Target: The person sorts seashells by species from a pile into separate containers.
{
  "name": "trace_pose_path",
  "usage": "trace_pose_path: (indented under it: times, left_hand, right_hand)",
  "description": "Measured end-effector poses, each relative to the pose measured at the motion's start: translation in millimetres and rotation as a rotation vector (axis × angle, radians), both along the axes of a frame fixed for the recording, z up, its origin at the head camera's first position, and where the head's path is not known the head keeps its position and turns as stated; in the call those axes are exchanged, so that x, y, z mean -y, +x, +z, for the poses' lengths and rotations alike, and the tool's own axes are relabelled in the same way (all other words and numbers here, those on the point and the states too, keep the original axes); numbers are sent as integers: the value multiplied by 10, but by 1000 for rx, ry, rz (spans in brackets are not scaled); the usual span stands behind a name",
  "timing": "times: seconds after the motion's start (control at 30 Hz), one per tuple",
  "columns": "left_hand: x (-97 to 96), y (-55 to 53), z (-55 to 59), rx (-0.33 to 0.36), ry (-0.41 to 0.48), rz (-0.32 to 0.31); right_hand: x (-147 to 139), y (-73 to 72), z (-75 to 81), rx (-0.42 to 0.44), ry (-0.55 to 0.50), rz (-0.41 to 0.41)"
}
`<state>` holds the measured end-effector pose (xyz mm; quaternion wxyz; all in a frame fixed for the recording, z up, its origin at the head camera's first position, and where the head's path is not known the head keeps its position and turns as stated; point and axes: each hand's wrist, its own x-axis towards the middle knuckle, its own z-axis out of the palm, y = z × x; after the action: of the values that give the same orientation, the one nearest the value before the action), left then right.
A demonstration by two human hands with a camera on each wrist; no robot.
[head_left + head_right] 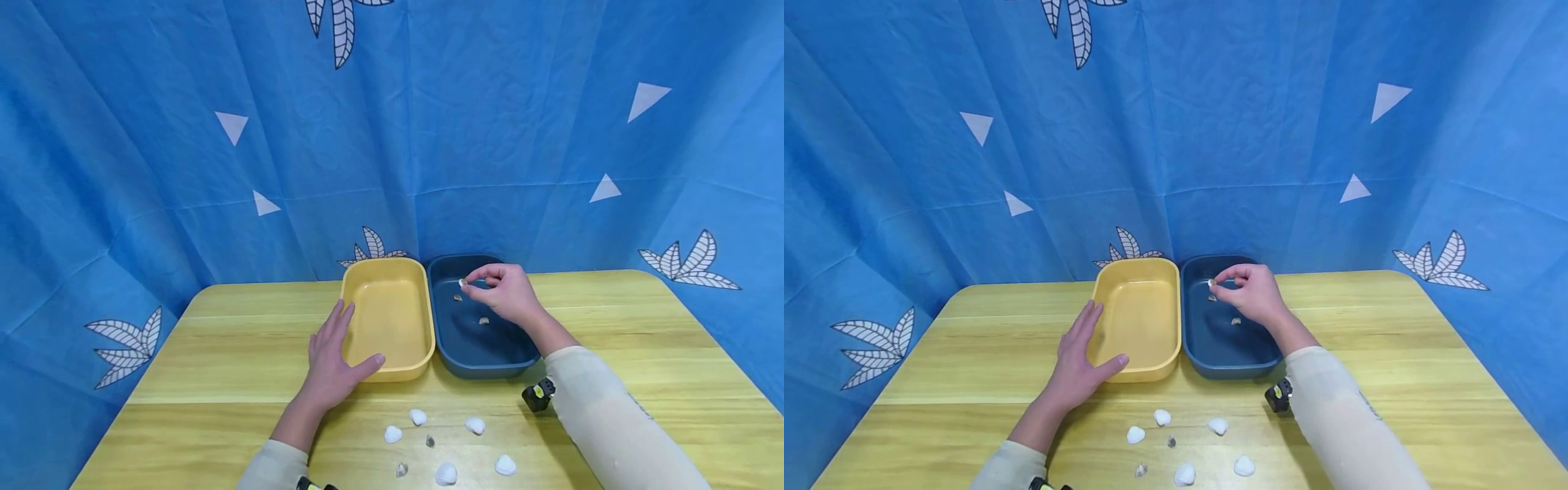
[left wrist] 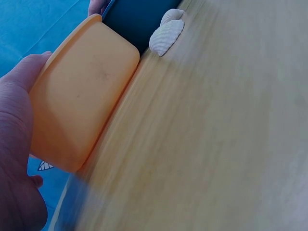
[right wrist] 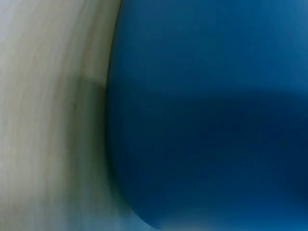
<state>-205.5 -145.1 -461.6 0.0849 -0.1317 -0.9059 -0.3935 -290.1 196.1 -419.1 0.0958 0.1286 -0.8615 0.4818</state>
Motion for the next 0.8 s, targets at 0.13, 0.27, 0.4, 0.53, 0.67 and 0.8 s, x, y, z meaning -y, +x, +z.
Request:
trace_pose_path:
  times: [0.13,0.27,0.4,0.53,0.67,0.8]
  left_hand:
    - [0,1,-3,-3,4,-1]
    - [-1,6,-2,-5,8,0]
    - [-1,9,-1,-4,5,1]
    - [-2,10,2,-2,4,1]
    - [-4,11,5,-7,5,1]
    - [-4,9,11,-17,0,1]
  right_hand:
    - [8,6,14,8,9,2]
    - [10,14,26,22,9,0]
    - [-2,17,23,34,11,-7]
    - [-9,22,25,42,14,-12]
    - [-5,41,39,41,14,-9]
    - [9,83,75,29,1,8]
